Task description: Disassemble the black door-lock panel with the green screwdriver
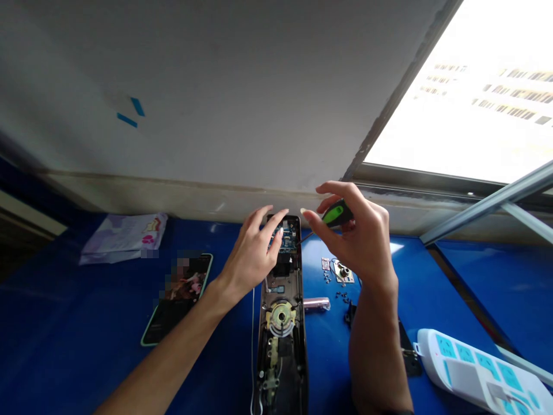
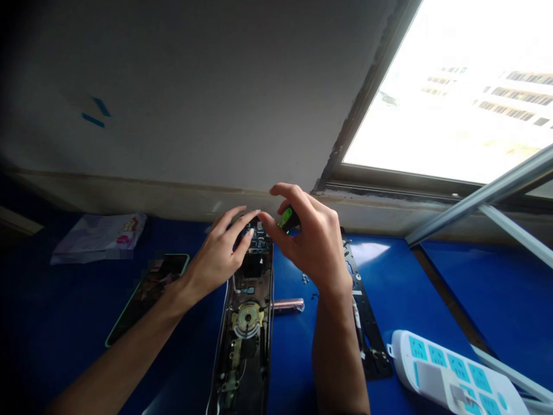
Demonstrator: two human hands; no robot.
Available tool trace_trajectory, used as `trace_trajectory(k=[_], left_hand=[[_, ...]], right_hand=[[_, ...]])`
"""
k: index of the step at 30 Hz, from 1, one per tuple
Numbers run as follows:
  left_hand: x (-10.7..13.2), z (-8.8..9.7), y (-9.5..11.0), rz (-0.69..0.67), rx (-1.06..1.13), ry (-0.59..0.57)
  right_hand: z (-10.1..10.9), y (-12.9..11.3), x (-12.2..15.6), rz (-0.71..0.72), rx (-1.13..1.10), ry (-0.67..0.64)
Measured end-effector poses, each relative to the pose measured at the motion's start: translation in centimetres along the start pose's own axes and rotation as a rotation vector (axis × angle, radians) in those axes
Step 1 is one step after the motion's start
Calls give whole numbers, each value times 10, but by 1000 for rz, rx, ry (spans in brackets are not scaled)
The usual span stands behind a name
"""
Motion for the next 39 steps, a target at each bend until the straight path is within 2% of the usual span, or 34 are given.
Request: trace_trajectory(k=[5, 10, 18, 24, 29, 32, 35, 39], left_hand=[[1, 4, 4, -51, -86, 115], [1, 5, 11, -114, -77, 146], [3, 5, 19, -137, -105, 70], [4, 5, 26, -178, -23, 15], [6, -2, 32, -269, 79, -23], [5, -6, 39, -275, 129, -68], [-3, -11, 51, -263, 112, -164], [-17, -31, 78, -368, -87, -424]], right_hand=[[1, -2, -1, 10, -25, -47], [0, -3, 1, 11, -35, -51], [2, -1, 1, -8, -30, -16], [17, -8, 3, 1, -87, 116], [32, -13, 8, -8, -136, 157], [45, -12, 11, -2, -114, 187], [64, -10, 17, 41, -82, 257], [89, -1, 28, -68, 11, 224]])
Point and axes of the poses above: each hand's wrist, its own x-axis away from the middle knuckle, its own z-axis out of the back of the hand, y = z × x, the point moved 4 cm from there along -x, towards the middle knuckle, and after that the axes turned 8 degrees about -x, right-handed, at the moved point
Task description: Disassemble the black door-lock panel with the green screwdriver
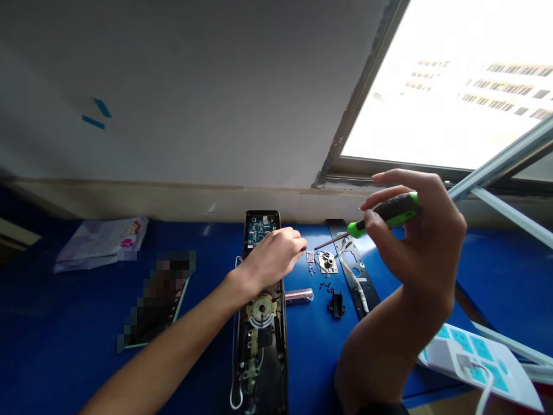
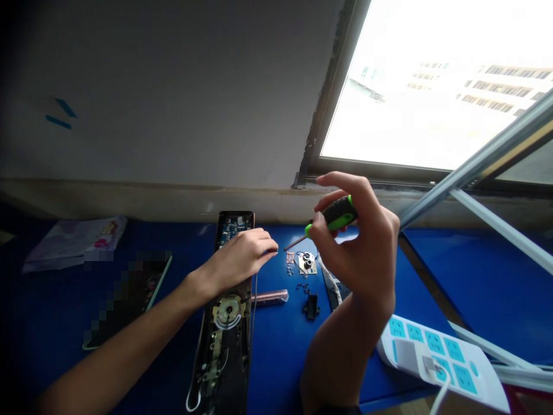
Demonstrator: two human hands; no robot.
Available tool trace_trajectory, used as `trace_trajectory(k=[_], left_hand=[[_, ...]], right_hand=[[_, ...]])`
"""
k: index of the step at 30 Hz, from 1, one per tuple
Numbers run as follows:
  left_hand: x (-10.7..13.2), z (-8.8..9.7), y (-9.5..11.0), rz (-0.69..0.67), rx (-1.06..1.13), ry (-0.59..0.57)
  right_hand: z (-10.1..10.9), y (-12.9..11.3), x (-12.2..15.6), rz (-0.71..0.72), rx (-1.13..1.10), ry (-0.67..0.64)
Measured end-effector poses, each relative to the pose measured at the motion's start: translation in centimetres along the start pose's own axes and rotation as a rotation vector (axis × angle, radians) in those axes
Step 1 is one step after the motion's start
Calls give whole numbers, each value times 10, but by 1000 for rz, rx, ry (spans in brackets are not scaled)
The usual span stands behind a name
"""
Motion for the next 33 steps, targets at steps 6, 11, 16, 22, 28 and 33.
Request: trace_trajectory(k=[6, 11, 16, 22, 28, 33], left_hand=[[-34, -32, 19, -112, -151, -253], [-41, -48, 21, -146, -183, -308], [-36, -33, 13, -143, -154, -240], [4, 6, -12, -122, -12, 277], [62, 13, -51, 285, 56, 766], [87, -13, -75, 413, 370, 707]], right_hand=[[22, 14, 7, -151, 109, -106], [25, 17, 8, -174, 89, -121], [22, 17, 6, -149, 44, -118], [7, 16, 1, -99, -59, -121], [-36, 6, -9, -16, -250, -95], [-79, -5, -12, 59, -292, -102]])
Point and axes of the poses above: each hand's wrist, its own x-axis away from the middle knuckle, its own z-axis out of the back of the hand, y = z × x, the point moved 4 cm from there along -x, towards the middle knuckle, and after that the axes turned 8 degrees about -x, right-handed, at the moved point
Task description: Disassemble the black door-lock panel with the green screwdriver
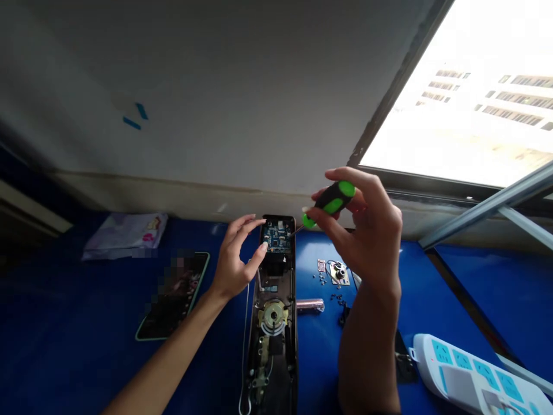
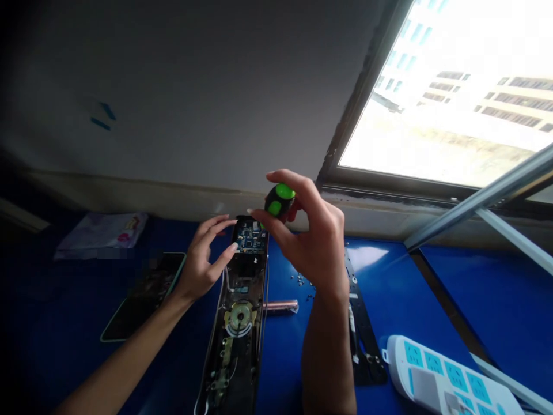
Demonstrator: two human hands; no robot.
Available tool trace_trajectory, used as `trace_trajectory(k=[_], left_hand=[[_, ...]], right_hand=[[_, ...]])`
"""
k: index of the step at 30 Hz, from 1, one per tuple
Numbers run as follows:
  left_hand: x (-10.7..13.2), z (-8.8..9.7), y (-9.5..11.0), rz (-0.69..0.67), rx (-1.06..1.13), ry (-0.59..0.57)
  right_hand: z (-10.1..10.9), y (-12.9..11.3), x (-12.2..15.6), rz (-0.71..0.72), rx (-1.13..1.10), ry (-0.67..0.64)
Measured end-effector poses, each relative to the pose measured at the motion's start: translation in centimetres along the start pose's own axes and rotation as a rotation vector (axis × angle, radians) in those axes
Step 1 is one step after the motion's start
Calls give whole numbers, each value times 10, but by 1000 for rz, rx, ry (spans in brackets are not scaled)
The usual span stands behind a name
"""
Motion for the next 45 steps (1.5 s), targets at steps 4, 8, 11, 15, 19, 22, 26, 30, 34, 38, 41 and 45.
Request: trace_trajectory(k=[4, 8, 11, 15, 19, 22, 26, 30, 34, 38, 41, 45], left_hand=[[16, -3, -13, 64, 160, -131], [29, -6, -13, 84, 173, -221], [34, -9, -13, 120, 201, -240], [36, -11, -14, 154, 261, -231], [37, -11, -14, 161, 252, -243], [37, -11, -14, 149, 237, -242], [36, -12, -15, 132, 266, -227], [37, -18, -17, 184, 413, -199], [41, -26, -19, 257, 584, -161], [43, -29, -18, 279, 667, -155], [42, -28, -16, 274, 676, -151], [40, -27, -15, 276, 666, -155]], right_hand=[[-25, 1, -1, 26, 8, -58], [-44, 1, 2, 39, 23, -129], [-54, 1, 4, 74, 39, -154], [-60, 2, 5, 77, 31, -145], [-62, 3, 4, 63, 25, -164], [-62, 3, 4, 72, 31, -152], [-67, 1, 5, 147, 163, -73], [-74, -3, 5, 171, 289, 41], [-76, -8, 5, 152, 280, 17], [-74, -8, 3, 93, 163, -161], [-70, -9, 3, 61, 119, -207], [-70, -12, 4, 50, 80, -284]])
Point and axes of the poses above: each hand's wrist, its own x-axis away from the middle knuckle, its own z-axis out of the back of the hand, y = z × x, the point moved 4 cm from there along -x, towards the middle knuckle, and after that the axes turned 8 degrees about -x, right-handed, at the moved point
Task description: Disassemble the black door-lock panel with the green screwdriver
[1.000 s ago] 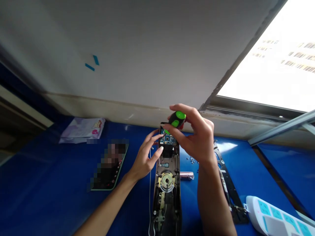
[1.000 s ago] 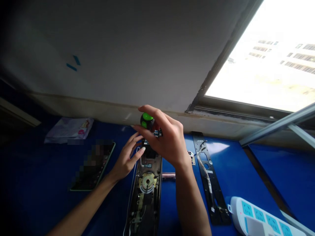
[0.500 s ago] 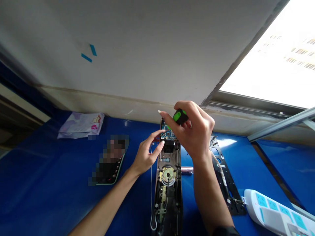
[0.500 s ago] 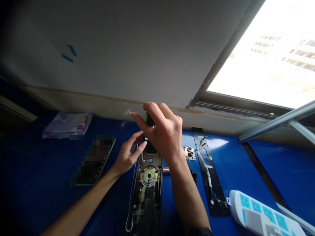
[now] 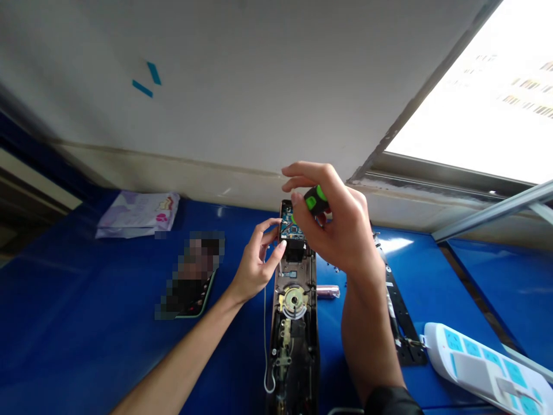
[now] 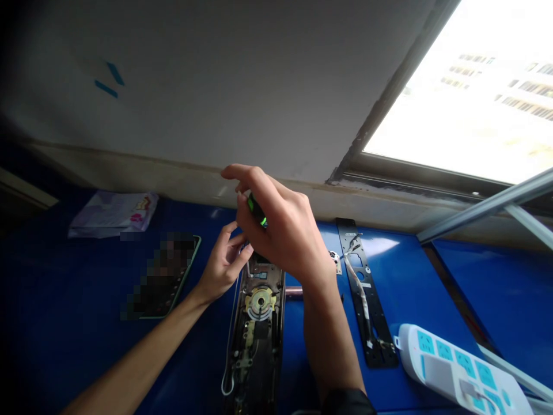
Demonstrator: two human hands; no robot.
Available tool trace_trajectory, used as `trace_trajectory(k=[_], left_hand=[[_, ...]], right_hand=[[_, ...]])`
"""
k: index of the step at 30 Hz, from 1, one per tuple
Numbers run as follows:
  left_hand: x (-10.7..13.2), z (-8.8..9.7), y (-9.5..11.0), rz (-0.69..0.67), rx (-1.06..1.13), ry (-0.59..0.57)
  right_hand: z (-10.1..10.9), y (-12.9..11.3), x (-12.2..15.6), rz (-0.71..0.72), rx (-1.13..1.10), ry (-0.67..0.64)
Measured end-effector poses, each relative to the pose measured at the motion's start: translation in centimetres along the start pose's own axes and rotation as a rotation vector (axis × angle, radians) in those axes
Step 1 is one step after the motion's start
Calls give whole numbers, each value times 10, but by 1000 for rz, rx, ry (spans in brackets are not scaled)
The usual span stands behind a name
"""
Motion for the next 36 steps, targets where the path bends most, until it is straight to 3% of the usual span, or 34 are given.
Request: trace_trajectory(k=[3, 8, 10, 16, 18, 22, 24, 25, 28, 30, 36], left_hand=[[-1, 0, 1, -9, -17, -5], [0, 0, -2, -11, -36, 4], [0, -1, -2, -15, -38, 7], [-1, -1, 0, -22, -20, -4], [-1, -1, 1, -18, -18, -9], [0, -2, 0, -11, -36, -6], [0, -2, 0, -8, -40, -2], [0, -2, 0, -7, -40, 0], [-1, -2, 1, -1, -28, -6], [-1, -2, 2, 5, -9, -10], [0, -2, 1, 5, -2, -3]], right_hand=[[-7, 0, -1, -9, -4, -14], [-12, 5, 0, -84, 180, 312], [-13, 4, -1, -86, 168, 271], [1, -2, -2, -90, 22, -15], [3, -1, -1, -83, 28, 0], [-1, 4, 0, -31, 137, 254], [-2, 4, -2, -15, 138, 307], [-2, 3, -3, -19, 125, 271], [0, -1, -5, -129, 61, -13], [4, -4, -2, -174, 70, -93], [6, -3, 0, -136, 222, 99]])
Point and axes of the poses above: each hand's wrist, its own x-axis away from the middle knuckle, its own z-axis out of the back of the hand, y = z × x, the point moved 4 cm from there along -x, towards the middle knuckle, and after that the axes turned 8 degrees about -x, right-handed, at the moved point
